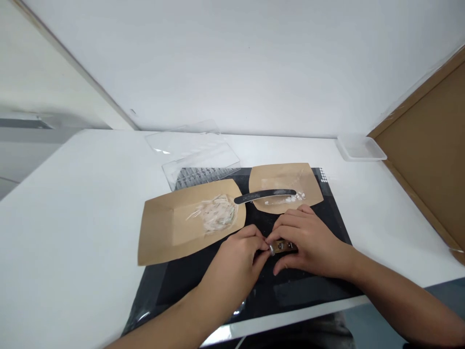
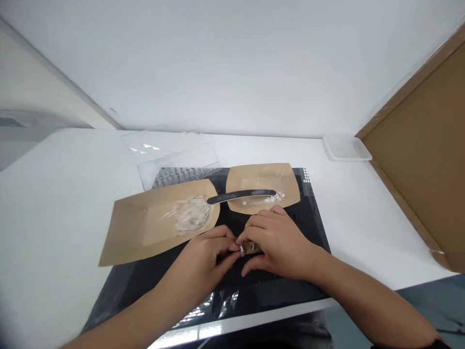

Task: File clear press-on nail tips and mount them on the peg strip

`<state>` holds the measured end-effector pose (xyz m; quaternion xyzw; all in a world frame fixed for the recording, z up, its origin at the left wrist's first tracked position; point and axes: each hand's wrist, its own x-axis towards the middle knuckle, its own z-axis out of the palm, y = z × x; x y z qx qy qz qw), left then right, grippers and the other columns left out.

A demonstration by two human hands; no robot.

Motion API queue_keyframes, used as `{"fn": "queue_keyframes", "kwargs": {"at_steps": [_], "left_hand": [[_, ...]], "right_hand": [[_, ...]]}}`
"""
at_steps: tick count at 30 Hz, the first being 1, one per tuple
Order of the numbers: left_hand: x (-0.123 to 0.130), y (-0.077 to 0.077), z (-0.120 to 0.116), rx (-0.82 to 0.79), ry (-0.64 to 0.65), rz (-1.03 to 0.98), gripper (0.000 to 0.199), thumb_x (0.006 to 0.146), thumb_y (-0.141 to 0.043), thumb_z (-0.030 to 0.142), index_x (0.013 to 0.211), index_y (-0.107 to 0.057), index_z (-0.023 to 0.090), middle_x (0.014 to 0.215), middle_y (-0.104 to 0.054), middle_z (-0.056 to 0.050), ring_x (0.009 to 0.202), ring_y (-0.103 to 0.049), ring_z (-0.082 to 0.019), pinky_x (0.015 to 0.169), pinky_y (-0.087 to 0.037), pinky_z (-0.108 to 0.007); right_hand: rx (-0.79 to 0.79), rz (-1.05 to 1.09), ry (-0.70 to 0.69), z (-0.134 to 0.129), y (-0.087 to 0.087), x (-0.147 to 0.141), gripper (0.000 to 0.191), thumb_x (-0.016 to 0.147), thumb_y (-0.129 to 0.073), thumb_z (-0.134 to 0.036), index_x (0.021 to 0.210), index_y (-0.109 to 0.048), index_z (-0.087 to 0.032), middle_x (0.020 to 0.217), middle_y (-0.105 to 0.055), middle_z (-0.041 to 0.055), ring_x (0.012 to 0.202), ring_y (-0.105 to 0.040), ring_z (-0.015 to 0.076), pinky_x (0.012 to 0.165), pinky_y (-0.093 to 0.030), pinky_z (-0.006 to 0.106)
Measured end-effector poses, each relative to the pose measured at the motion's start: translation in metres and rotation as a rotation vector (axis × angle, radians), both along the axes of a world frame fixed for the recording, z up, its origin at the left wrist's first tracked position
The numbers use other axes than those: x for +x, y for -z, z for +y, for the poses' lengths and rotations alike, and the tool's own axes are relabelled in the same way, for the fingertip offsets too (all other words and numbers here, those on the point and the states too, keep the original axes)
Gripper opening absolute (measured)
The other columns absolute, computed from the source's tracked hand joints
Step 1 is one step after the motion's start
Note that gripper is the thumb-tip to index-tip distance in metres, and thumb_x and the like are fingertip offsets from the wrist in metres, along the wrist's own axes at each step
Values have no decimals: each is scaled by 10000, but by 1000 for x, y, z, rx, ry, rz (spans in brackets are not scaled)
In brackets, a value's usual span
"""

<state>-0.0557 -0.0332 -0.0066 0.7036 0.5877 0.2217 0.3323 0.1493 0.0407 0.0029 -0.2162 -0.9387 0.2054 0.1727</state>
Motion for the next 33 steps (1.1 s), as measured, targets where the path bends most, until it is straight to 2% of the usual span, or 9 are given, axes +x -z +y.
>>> {"fn": "queue_keyframes", "kwargs": {"at_steps": [2,4,8,11,18,24,33], "left_hand": [[0,0,-1,8,4,6,198,903,-701,66,776,-786,192,886,-696,-28,813,-688,-167,693,-517,-265],[-1,1,-1,24,11,1,198,900,-703,62,779,-786,194,883,-699,-24,807,-690,-164,708,-531,-266],[-2,5,-2,60,15,-43,175,900,-716,67,815,-792,200,894,-718,-19,806,-702,-159,755,-559,-272],[-4,7,-1,52,22,-67,173,919,-710,90,821,-795,205,920,-735,-22,839,-718,-163,778,-570,-275],[-3,1,0,40,15,-57,200,874,-700,46,786,-787,203,876,-724,-10,795,-706,-156,738,-562,-270],[-3,-2,1,23,22,-47,220,860,-665,18,752,-766,180,833,-709,-12,763,-703,-152,699,-539,-260],[-5,2,3,17,30,-97,243,868,-649,4,712,-740,166,785,-680,-9,728,-690,-132,682,-514,-229]], "right_hand": [[20,3,-12,1,0,2,492,825,-844,-608,1108,-699,-233,1009,-743,-2,966,-665,191,853,-316,344],[45,19,-31,4,-1,4,425,879,-814,-572,1099,-697,-229,1031,-742,1,971,-665,182,855,-334,344],[118,40,-160,9,-2,6,261,1003,-709,-467,1050,-699,-211,1049,-756,17,961,-663,173,851,-375,342],[180,55,-225,11,-1,5,228,1051,-649,-417,1015,-705,-199,1025,-771,15,933,-661,165,828,-398,333],[293,71,-198,5,0,-1,156,1051,-642,-254,925,-701,-183,994,-765,7,914,-655,144,745,-407,322],[385,17,-184,-6,-4,-5,288,1043,-596,-142,760,-637,-174,854,-706,2,879,-633,141,688,-362,329],[420,-41,-134,-14,-6,-7,276,1023,-601,-121,750,-608,-167,805,-649,22,894,-592,177,645,-291,351]]}}
